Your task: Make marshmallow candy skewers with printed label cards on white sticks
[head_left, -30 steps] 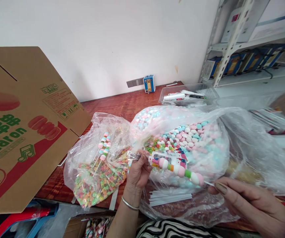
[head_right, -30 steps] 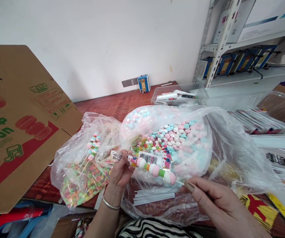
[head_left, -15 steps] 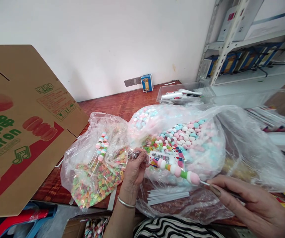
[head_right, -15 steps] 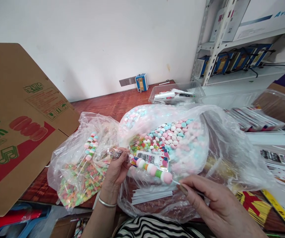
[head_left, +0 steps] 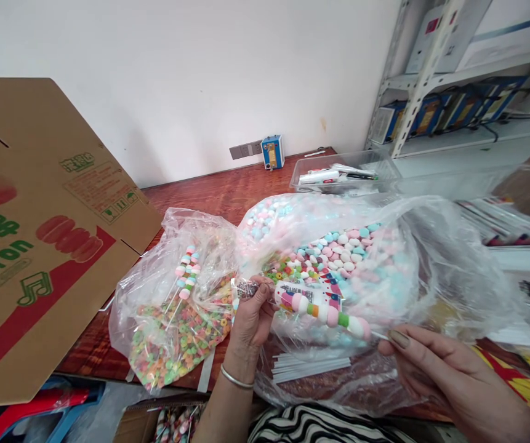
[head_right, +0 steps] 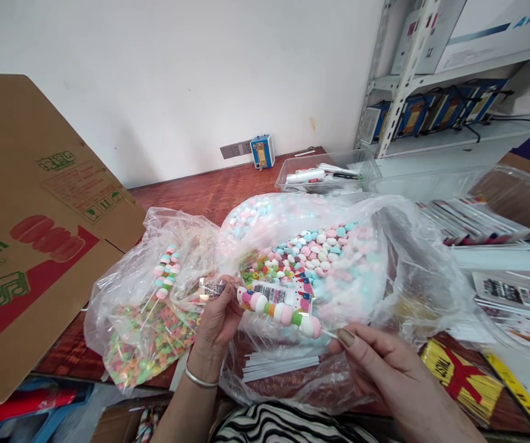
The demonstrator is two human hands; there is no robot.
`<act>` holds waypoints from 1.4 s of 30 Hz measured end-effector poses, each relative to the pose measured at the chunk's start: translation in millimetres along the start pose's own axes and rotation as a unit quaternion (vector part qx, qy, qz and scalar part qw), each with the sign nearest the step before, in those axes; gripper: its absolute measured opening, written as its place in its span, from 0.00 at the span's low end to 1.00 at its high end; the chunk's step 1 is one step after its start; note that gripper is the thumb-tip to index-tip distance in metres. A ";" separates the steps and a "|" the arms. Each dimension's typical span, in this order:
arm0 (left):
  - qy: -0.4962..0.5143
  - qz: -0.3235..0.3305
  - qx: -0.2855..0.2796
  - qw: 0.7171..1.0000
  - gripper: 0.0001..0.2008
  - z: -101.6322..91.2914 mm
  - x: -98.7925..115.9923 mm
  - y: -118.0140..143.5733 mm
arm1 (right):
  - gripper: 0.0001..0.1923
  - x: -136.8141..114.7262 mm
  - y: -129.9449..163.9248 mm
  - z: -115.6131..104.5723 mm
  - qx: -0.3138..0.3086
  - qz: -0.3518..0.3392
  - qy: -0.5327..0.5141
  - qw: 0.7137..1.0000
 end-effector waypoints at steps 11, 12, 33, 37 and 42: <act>0.083 -0.051 0.106 0.990 0.07 11.5 -10.9 1.5 | 0.28 23.1 3.2 20.0 -0.131 0.063 -0.043 0.988; 0.086 -0.059 0.118 0.988 0.07 13.4 -11.3 1.2 | 0.28 24.2 3.3 21.1 -0.138 0.056 -0.034 0.988; 0.225 -0.077 0.135 0.962 0.06 31.4 -22.0 -13.2 | 0.21 29.4 7.5 37.8 -0.170 -0.095 0.142 0.970; 0.217 -0.058 0.151 0.963 0.08 37.4 -18.1 -11.1 | 0.17 17.6 14.3 41.4 -0.114 -0.124 0.145 0.975; 0.196 -0.070 0.161 0.965 0.08 41.0 -16.1 -9.2 | 0.19 19.3 17.2 45.1 -0.080 -0.077 0.099 0.989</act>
Point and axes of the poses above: each hand's wrist, its own y-axis away from the middle knuckle, its own z-axis out of the palm, x = y × z, the point moved 3 cm from there along -y, towards the middle knuckle, and after that the axes turned 1 degree about y, right-handed, at the moved point
